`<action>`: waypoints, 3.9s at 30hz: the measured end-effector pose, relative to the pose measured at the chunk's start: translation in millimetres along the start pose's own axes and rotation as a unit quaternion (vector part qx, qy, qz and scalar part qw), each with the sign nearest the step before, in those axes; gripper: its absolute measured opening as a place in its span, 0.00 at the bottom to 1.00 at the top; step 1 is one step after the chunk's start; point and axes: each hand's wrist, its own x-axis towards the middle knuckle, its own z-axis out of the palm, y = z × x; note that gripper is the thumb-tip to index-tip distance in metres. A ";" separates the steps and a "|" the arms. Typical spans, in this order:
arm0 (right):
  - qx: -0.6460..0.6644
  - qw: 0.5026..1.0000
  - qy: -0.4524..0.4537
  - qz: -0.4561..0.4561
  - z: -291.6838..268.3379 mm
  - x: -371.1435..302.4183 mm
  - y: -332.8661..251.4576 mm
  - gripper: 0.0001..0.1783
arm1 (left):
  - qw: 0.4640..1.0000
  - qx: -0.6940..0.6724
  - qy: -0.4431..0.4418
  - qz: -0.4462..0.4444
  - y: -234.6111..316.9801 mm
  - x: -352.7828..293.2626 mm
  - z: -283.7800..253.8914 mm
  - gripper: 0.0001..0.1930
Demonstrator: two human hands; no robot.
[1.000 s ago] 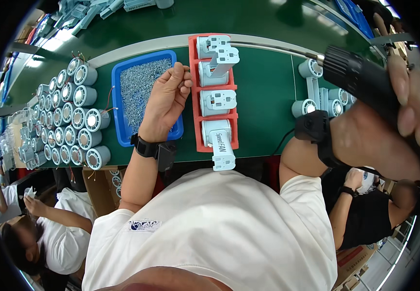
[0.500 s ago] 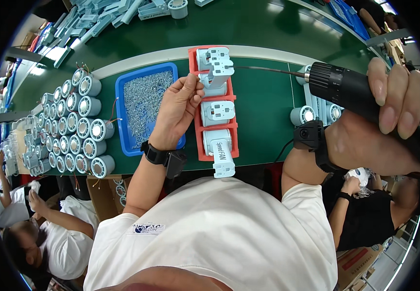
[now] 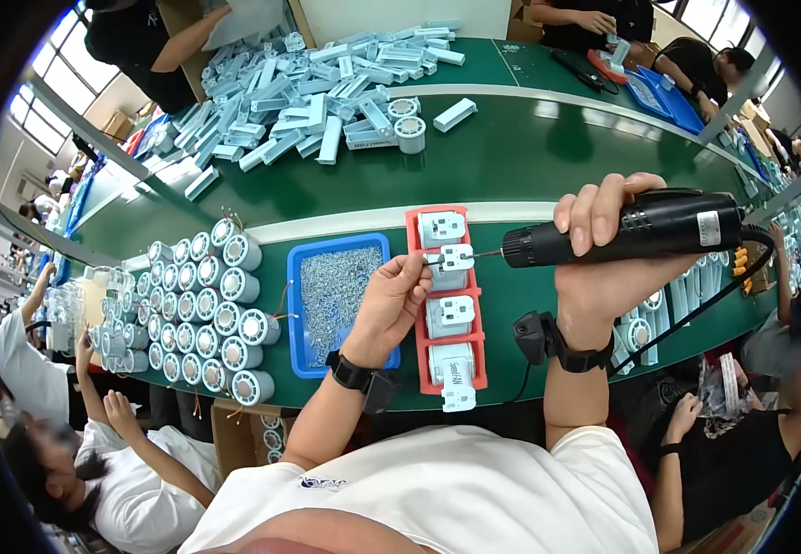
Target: Assemble electronic components using an electric screwdriver on a production line.
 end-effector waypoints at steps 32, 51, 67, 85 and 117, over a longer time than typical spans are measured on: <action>-0.192 0.948 -0.222 0.120 -37.5 5.1 -22.1 0.44 | 0.996 0.042 0.084 -0.006 14.7 -14.7 5.1 0.11; -0.060 0.996 -0.029 0.064 -17.2 -5.4 -36.5 0.33 | 1.000 0.001 0.024 0.010 -4.7 -0.5 3.6 0.10; -0.107 0.981 -0.105 0.122 -14.3 7.8 -20.0 0.44 | 0.996 -0.067 0.050 -0.040 22.0 -36.5 -1.0 0.25; -0.187 0.962 -0.173 0.094 -10.5 8.5 8.3 0.46 | 0.999 0.016 -0.017 -0.024 9.7 -16.2 -15.2 0.15; 0.008 0.987 -0.019 0.158 -19.5 5.1 -20.0 0.33 | 0.996 0.055 -0.070 -0.005 8.0 -11.8 -4.9 0.16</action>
